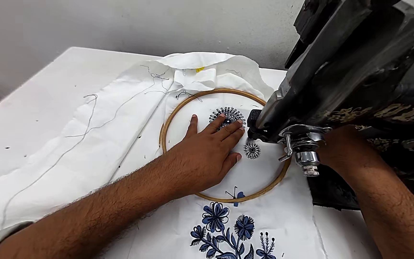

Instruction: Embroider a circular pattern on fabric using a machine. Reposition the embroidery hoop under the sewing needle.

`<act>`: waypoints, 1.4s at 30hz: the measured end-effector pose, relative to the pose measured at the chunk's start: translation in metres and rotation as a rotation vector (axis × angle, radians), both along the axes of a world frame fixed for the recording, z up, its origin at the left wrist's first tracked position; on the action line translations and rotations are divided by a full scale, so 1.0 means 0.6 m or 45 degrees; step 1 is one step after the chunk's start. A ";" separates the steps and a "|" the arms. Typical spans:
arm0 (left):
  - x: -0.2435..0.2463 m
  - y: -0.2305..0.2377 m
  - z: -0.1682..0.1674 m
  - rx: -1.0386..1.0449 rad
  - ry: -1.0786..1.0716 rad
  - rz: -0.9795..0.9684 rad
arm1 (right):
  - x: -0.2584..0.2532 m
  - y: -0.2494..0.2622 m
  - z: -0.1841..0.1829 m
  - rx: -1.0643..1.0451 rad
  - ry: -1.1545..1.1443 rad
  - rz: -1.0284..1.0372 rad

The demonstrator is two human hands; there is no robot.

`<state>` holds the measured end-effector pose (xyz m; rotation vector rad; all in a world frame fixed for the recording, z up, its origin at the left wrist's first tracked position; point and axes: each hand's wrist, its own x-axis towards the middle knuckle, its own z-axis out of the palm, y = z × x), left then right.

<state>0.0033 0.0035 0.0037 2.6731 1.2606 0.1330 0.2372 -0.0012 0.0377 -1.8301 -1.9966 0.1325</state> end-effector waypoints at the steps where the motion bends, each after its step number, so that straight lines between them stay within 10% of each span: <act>1: 0.000 0.000 0.001 -0.003 0.010 0.006 | 0.001 -0.001 -0.004 0.025 0.018 0.022; 42: -0.008 0.009 0.003 -0.013 0.007 0.008 | -0.009 -0.006 0.002 -0.100 0.016 -0.065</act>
